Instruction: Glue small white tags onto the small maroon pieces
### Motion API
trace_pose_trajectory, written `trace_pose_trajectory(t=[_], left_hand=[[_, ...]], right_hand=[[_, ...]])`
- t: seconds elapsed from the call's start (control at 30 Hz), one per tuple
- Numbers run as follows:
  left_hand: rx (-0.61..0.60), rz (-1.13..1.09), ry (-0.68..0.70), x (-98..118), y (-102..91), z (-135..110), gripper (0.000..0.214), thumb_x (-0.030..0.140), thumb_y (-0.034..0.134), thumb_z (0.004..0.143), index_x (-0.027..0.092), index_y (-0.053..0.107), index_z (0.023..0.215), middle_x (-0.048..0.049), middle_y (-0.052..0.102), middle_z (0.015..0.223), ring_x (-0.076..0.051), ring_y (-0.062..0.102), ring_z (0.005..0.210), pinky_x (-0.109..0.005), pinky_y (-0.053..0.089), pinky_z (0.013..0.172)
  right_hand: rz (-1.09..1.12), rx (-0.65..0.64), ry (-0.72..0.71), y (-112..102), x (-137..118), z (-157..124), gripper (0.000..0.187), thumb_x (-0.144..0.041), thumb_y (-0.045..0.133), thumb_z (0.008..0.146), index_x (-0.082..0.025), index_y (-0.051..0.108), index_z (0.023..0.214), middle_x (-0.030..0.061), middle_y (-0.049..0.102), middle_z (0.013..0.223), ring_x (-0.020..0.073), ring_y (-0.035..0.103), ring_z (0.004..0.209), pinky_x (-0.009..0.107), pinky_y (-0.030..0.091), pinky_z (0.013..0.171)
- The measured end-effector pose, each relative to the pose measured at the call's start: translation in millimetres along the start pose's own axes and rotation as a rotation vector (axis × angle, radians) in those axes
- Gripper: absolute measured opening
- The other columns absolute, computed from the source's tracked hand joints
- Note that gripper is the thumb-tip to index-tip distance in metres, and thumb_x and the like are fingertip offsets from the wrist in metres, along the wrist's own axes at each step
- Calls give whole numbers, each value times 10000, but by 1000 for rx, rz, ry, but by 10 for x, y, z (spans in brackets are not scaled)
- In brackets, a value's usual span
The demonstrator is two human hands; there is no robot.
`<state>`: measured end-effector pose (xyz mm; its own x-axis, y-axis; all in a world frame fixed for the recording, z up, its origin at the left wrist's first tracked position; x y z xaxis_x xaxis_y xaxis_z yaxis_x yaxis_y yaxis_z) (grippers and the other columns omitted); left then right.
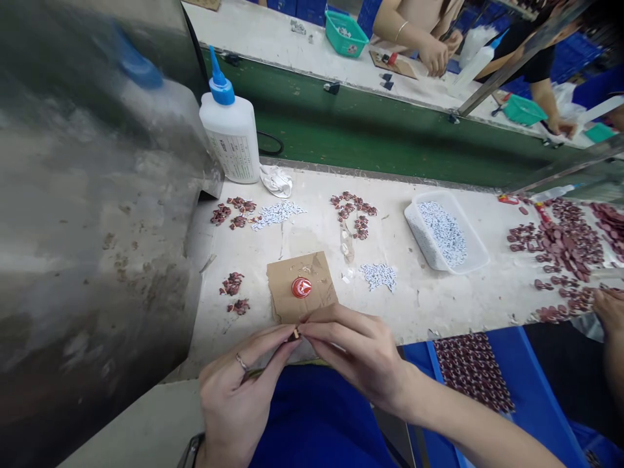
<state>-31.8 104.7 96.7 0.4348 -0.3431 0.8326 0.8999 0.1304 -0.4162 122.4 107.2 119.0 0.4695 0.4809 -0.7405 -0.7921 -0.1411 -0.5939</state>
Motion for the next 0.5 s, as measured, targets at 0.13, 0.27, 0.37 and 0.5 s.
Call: trace_pose_trajectory(t=[0.13,0.27,0.37,0.5], left_hand=[[21,-24,54,72,9,31,279,58,771,823,227,732,1042,69,775,958,-76,750,786,-142,622,851],[11,-66,55,109,57,35,309,46,768,822,241,727,1058,83,772,1008,-45,734,784,-114,603,866],[-4,-82,24,124,77,19,290,67,756,844,264,719,1054,104,769,1005,-31,736,807,-92,592,861],[-28,-74,-16,105,92,-24,346,96,763,852,271,695,1143,90,774,1022,-69,757,838,-142,624,845]], right_hand=[[-185,37,-154,-41,-180,-9,205,-60,558,1024,-76,674,1192,143,761,1031,188,742,899,290,640,728],[-126,34,-106,-123,-169,0,200,-75,557,1029,-115,681,1181,113,753,986,165,734,845,274,638,699],[6,20,-5,-219,-115,7,236,-97,630,991,-148,680,1216,102,738,1009,169,730,865,279,639,706],[214,63,188,-315,32,3,389,-166,746,929,-192,649,1305,79,726,1073,182,718,972,314,636,821]])
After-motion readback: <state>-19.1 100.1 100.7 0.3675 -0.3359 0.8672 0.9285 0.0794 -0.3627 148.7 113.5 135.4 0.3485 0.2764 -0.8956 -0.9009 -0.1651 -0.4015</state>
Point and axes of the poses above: each hand's wrist, its own z-axis towards the middle knuckle, its own y-axis out of the palm, x = y × z, the point moved 9 cm from there along z, towards the middle knuckle
